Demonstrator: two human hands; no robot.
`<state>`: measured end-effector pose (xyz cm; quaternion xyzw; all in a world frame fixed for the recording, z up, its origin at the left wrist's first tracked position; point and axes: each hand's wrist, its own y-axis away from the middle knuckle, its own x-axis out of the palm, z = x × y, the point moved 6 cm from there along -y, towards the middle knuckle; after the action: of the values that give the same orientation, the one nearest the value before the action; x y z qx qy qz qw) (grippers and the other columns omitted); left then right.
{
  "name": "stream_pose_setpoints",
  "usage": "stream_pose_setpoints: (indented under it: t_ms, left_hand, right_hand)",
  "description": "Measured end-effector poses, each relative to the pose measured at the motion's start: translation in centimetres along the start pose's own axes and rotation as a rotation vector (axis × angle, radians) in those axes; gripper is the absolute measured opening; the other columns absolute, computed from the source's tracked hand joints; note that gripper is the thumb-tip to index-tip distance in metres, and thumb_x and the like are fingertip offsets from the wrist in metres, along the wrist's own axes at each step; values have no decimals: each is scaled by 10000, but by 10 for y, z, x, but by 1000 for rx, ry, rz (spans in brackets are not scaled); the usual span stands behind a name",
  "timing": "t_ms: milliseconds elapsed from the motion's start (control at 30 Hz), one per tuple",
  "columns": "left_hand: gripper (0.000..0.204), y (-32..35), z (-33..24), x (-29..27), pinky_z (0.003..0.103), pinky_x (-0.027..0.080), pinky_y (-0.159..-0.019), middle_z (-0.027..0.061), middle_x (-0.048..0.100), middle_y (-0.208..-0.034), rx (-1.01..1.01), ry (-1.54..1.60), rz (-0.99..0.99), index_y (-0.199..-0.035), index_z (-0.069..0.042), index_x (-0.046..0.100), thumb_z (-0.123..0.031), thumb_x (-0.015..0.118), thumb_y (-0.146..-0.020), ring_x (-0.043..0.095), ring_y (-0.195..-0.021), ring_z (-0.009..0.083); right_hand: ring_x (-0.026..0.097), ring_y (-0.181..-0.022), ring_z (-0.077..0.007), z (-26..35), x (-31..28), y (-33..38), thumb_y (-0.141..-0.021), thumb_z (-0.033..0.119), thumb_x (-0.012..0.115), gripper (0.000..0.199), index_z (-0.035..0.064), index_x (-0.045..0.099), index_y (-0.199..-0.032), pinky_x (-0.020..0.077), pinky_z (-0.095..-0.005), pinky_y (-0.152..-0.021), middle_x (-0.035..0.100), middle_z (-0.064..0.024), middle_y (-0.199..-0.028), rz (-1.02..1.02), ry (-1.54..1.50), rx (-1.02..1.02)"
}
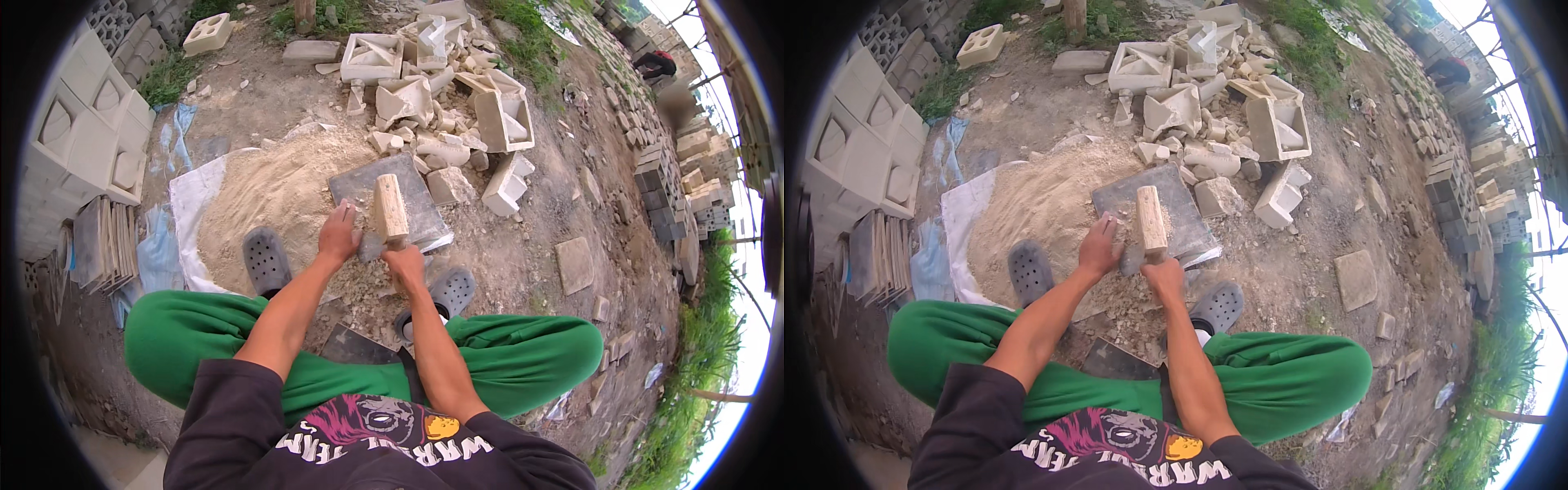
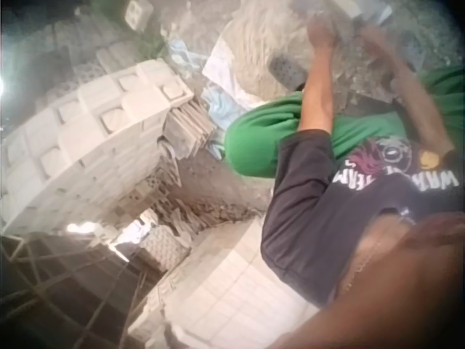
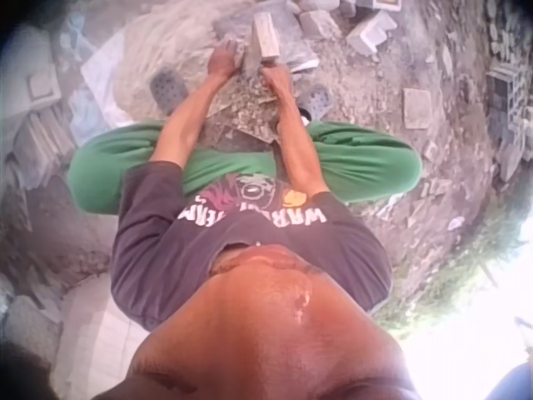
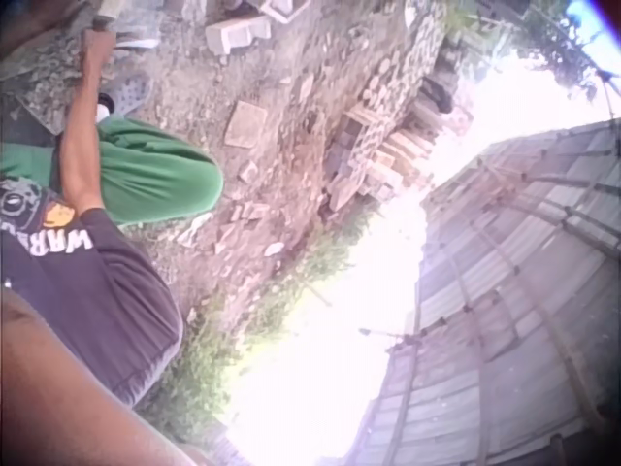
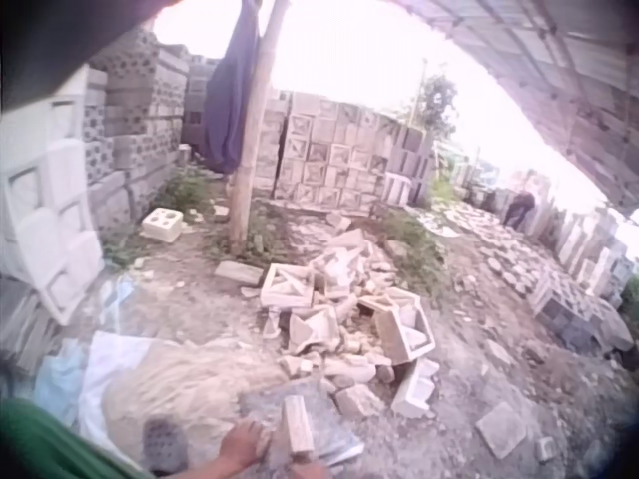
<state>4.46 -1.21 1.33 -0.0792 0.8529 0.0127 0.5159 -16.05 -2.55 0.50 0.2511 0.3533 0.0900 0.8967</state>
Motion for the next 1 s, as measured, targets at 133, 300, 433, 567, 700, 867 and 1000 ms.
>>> stream_pose_setpoints:
  t_ms: [133, 300, 433, 567, 700, 867, 1000]
  left_hand:
    - [681, 0, -2, -2, 436, 443, -1085, 198, 444, -1524, 8, 73, 43, -1413, -39, 515, -248, 764, -815, 481, -1342, 367]
    - [641, -6, -12, -1, 432, 448, -1084, 195, 447, -1521, -28, 64, 38, -1387, -44, 529, -204, 755, -809, 489, -1329, 363]
    - [643, -7, -7, 4, 437, 434, -1098, 187, 435, -1525, -49, 61, 34, -1386, -50, 507, -181, 739, -801, 479, -1331, 356]
    - [634, -15, -9, 5, 445, 426, -1095, 177, 442, -1512, -130, 58, 77, -1367, -46, 513, -214, 733, -797, 459, -1345, 359]
    - [609, -24, -22, 1, 472, 441, -1042, 150, 532, -1386, -97, -46, -43, -1331, -80, 554, -284, 742, -789, 506, -1289, 337]
    - [399, -35, -30, 1, 499, 367, -1090, 110, 600, -1242, 51, -159, -168, -1166, -96, 665, -254, 712, -803, 526, -1234, 288]
    - [165, -46, -34, 12, 485, 354, -1081, 57, 644, -1066, 111, -211, 15, -942, -129, 757, -215, 688, -819, 553, -1138, 256]
  right_hand:
    - [706, -581, -233, 35, -24, 9, -735, 260, 764, 329, -58, 720, -804, 550, -382, -578, 716, -145, -698, -238, -167, -210]
    - [712, -598, -240, 27, -18, -2, -729, 246, 761, 335, -77, 706, -797, 562, -394, -616, 709, -177, -694, -242, -147, -278]
    - [720, -615, -257, -7, 5, -12, -718, 266, 743, 354, -68, 712, -832, 569, -395, -632, 716, -173, -707, -28, 73, -38]
    - [724, -628, -256, 15, -13, 6, -712, 286, 729, 366, -54, 714, -848, 569, -388, -634, 712, -156, -702, 20, -70, 1]
    - [722, -620, -262, 3, -20, 4, -710, 289, 728, 362, -51, 713, -833, 561, -384, -618, 708, -150, -693, -188, -158, -154]
    - [741, -832, -361, -9, -7, -13, -700, 262, 743, 408, -79, 721, -924, 574, -431, -739, 725, -247, -817, 40, 66, 38]
    - [748, -774, -330, -7, -7, -4, -695, 268, 749, 415, -81, 728, -919, 584, -418, -683, 733, -237, -828, 126, -126, 131]
